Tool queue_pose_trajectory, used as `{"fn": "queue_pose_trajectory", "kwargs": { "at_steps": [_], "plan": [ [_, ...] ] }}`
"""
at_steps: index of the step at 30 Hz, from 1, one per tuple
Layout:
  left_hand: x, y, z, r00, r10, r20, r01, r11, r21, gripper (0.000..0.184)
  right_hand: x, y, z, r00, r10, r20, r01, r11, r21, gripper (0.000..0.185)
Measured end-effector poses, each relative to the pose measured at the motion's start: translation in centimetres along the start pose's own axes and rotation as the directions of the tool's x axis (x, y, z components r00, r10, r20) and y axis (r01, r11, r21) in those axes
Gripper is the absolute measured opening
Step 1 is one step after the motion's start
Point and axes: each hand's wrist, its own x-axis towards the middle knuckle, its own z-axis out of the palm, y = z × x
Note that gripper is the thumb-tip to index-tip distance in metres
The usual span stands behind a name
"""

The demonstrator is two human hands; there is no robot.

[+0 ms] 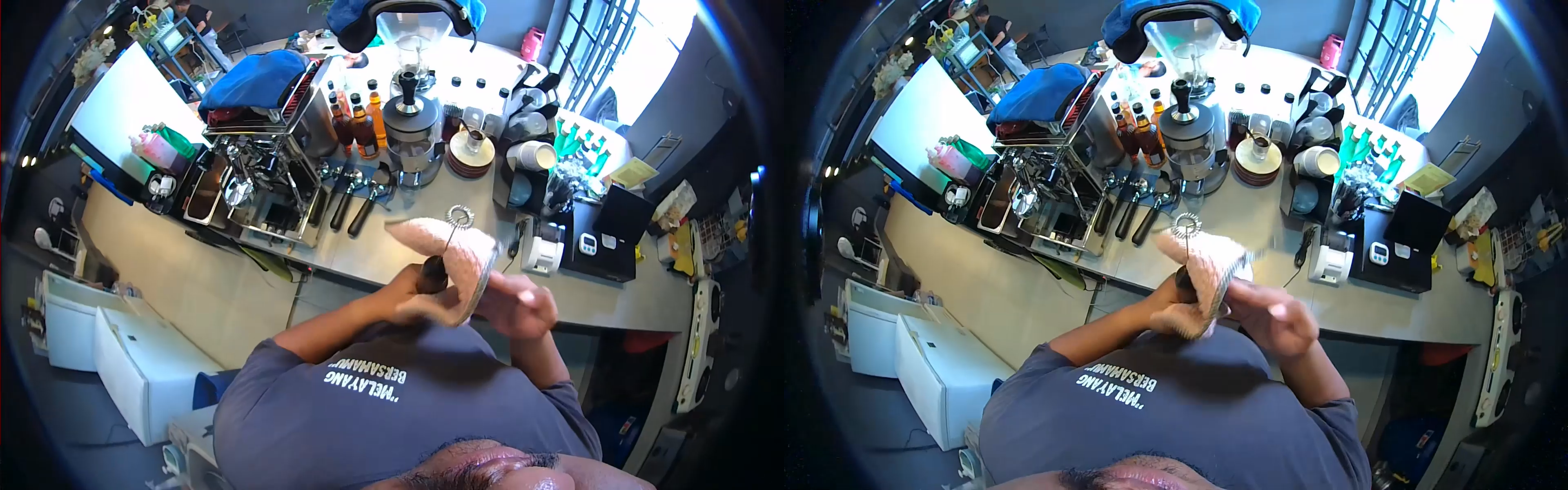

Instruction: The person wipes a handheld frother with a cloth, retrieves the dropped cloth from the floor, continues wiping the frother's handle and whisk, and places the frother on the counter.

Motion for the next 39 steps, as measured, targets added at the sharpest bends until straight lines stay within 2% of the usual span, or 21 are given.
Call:
{"fn": "queue_pose_trajectory", "kwargs": {
  "at_steps": [1, 3, 4, 6, 9, 10, 11, 13, 14, 16, 17, 18, 21, 25, 28, 29, 30, 33, 34, 37, 39],
  "plan": [
    [0.6, 0.0, 1.0, 0.994, 0.098, -0.038, -0.103, 0.984, -0.143, 0.043, -0.4, 0.0, -2.2, 1.000, 0.012, -0.016, -0.011, 0.999, 0.031, 0.060],
    [1.5, 0.6, 1.7, 0.998, -0.048, -0.045, 0.047, 0.998, -0.042, 0.042, 0.5, -0.6, -4.1, 0.973, 0.091, -0.212, -0.169, 0.908, -0.385, 0.038],
    [2.2, 0.0, 2.2, 0.998, -0.042, -0.036, 0.041, 0.999, -0.025, 0.041, 0.7, -0.3, -4.9, 0.980, 0.052, -0.194, -0.145, 0.849, -0.508, 0.024],
    [3.3, -1.3, 2.8, 0.999, -0.035, -0.015, 0.035, 0.999, 0.013, 0.041, 1.1, -0.4, -6.4, 0.996, -0.083, -0.044, 0.043, 0.818, -0.574, 0.022],
    [5.5, -0.7, 3.7, 0.980, -0.187, 0.072, 0.153, 0.929, 0.336, 0.044, 1.8, -4.3, -7.4, 0.983, -0.176, 0.054, 0.166, 0.717, -0.677, 0.020],
    [6.1, 1.0, 5.4, 0.985, -0.169, -0.036, 0.171, 0.931, 0.322, 0.042, 2.1, -5.4, -8.6, 0.975, -0.189, 0.118, 0.215, 0.654, -0.725, 0.019],
    [6.6, 1.3, 6.3, 0.980, -0.180, -0.085, 0.197, 0.936, 0.292, 0.043, 2.5, -6.6, -8.1, 0.963, -0.246, 0.106, 0.243, 0.634, -0.734, 0.019],
    [7.2, 1.1, 7.9, 0.962, -0.202, -0.186, 0.242, 0.944, 0.226, 0.046, 2.2, -7.8, -8.7, 0.972, -0.232, -0.036, 0.174, 0.815, -0.552, 0.019],
    [7.4, 0.0, 8.2, 0.972, -0.150, -0.183, 0.183, 0.966, 0.181, 0.057, 2.4, -8.1, -8.7, 0.968, -0.245, -0.047, 0.191, 0.850, -0.491, 0.020],
    [7.7, -2.7, 7.7, 0.987, 0.067, -0.150, -0.011, 0.938, 0.347, 0.060, 3.0, -7.6, -8.7, 0.963, -0.261, -0.071, 0.217, 0.904, -0.368, 0.021],
    [7.7, -3.6, 7.7, 0.975, -0.071, -0.212, 0.118, 0.969, 0.218, 0.056, 2.9, -7.3, -9.0, 0.960, -0.265, -0.086, 0.228, 0.925, -0.305, 0.022],
    [7.7, -4.5, 7.7, 0.940, -0.207, -0.269, 0.235, 0.969, 0.075, 0.052, 2.6, -6.7, -9.6, 0.973, -0.215, -0.081, 0.167, 0.906, -0.389, 0.023],
    [8.6, 0.9, 9.1, 0.977, -0.104, -0.184, 0.171, 0.901, 0.398, 0.045, 1.3, -4.2, -12.1, 0.996, -0.089, -0.013, 0.070, 0.866, -0.495, 0.020],
    [8.7, -0.9, 9.4, 0.916, -0.021, -0.401, 0.184, 0.910, 0.373, 0.045, 2.2, -7.1, -11.0, 0.983, -0.178, -0.046, 0.128, 0.843, -0.523, 0.019],
    [9.7, -2.7, 9.4, 0.890, 0.181, -0.418, -0.093, 0.971, 0.221, 0.041, 2.1, -6.3, -10.8, 0.985, -0.170, -0.016, 0.128, 0.794, -0.594, 0.020],
    [9.7, -1.9, 9.6, 0.889, 0.183, -0.419, -0.116, 0.977, 0.181, 0.042, 1.8, -5.2, -11.0, 0.984, -0.177, -0.003, 0.133, 0.753, -0.645, 0.021],
    [9.6, -1.1, 9.7, 0.889, 0.185, -0.420, -0.138, 0.980, 0.141, 0.043, 1.2, -4.3, -10.8, 0.996, -0.083, -0.016, 0.064, 0.865, -0.498, 0.022],
    [8.8, -2.0, 8.0, 0.952, 0.046, -0.304, 0.003, 0.987, 0.158, 0.062, 1.5, -3.8, -10.9, 0.988, -0.121, -0.092, 0.053, 0.842, -0.537, 0.022],
    [8.6, -2.6, 7.6, 0.941, 0.159, -0.298, -0.096, 0.972, 0.214, 0.048, 2.1, -4.9, -10.4, 0.980, -0.168, -0.105, 0.060, 0.758, -0.650, 0.022],
    [7.4, -1.7, 5.6, 0.980, 0.144, -0.136, -0.091, 0.937, 0.336, 0.050, 3.8, -5.7, -8.9, 0.958, -0.249, -0.144, 0.148, 0.855, -0.496, 0.022],
    [6.2, -1.3, 3.8, 0.991, 0.116, -0.068, -0.085, 0.933, 0.350, 0.046, 4.6, -4.9, -7.6, 0.961, -0.245, -0.129, 0.144, 0.840, -0.524, 0.022]
  ]
}}
